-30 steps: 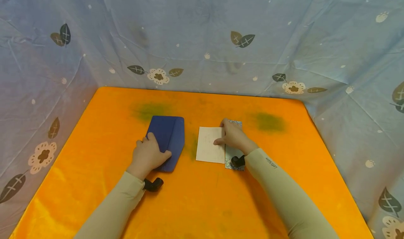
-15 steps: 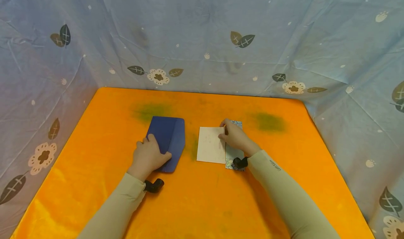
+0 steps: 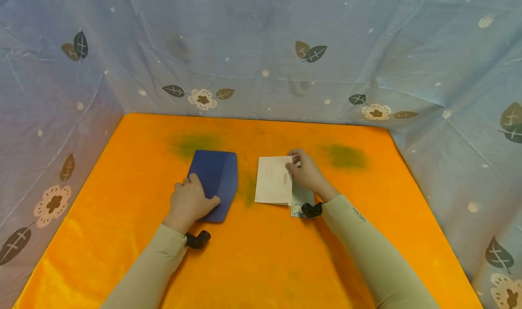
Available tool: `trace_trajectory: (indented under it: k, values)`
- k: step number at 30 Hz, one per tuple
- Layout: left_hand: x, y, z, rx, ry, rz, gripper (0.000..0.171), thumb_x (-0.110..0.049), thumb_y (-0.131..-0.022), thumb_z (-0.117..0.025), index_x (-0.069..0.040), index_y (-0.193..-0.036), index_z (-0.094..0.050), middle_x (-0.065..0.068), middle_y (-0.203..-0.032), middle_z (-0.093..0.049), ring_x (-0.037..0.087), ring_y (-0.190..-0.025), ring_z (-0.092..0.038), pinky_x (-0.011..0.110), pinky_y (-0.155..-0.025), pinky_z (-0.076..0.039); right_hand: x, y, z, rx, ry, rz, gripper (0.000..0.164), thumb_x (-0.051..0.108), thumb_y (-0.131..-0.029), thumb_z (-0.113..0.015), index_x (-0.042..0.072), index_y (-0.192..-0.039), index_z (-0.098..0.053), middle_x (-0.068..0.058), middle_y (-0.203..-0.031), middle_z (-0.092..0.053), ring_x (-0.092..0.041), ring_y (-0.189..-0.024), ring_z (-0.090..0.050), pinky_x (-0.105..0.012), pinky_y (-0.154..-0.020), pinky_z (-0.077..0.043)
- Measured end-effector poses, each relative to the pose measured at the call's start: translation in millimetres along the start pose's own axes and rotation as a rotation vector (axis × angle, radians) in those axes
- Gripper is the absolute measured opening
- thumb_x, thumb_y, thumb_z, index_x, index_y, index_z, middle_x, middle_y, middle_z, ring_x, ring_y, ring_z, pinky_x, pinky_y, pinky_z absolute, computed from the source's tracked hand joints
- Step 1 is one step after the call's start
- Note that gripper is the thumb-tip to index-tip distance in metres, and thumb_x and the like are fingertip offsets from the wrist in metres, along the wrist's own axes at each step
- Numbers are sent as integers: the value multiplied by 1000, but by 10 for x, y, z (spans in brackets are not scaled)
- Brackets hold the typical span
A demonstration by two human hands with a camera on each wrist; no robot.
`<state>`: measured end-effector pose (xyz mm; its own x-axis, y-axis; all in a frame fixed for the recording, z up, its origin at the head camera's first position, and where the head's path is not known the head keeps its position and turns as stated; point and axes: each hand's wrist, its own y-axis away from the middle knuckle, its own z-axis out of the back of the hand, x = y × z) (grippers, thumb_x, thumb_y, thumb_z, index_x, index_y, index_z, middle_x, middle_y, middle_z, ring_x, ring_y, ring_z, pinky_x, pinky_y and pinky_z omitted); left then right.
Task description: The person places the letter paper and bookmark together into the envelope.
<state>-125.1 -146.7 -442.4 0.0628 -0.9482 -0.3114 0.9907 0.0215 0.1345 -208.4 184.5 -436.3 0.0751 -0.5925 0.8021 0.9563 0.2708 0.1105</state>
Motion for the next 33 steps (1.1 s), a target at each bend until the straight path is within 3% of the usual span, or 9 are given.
trace_trajectory:
  k: [6,14,22,33]
  values:
    - [7,-7,1,8,-15,-18,91,-54,-80,-66,19,-127,-39,39,-112,-47,53,-97,-46,59,-75,-46,2,-15,11,-40,-118,16,42,19,-99,-55,3,-135,-41,-13,-96,-43,-32,-70,-53,-34,-59,-48]
    - [22,14,5,4,-20,-25,88,-56,-80,-65,19,-123,-44,37,-109,-49,51,-96,-47,58,-74,-47,73,-18,-21,-52,-182,-12,35,23,-99,-56,11,-130,-44,-13,-100,-44,-35,-71,-53,-33,-59,-46]
    - [18,22,11,21,-32,-37,89,-56,-82,-63,18,-128,-48,44,-133,-38,58,-108,-43,62,-78,-47,110,-44,-87,-68,-219,-18,40,26,-98,-58,12,-132,-44,-13,-103,-50,-42,-78,-56,-34,-62,-49]
    - [14,28,14,10,-33,-35,85,-55,-81,-65,18,-123,-51,44,-130,-41,56,-106,-44,61,-78,-47,193,-125,-280,-107,-304,-54,41,21,-97,-60,9,-133,-45,-15,-101,-56,-41,-82,-59,-48,-75,-53]
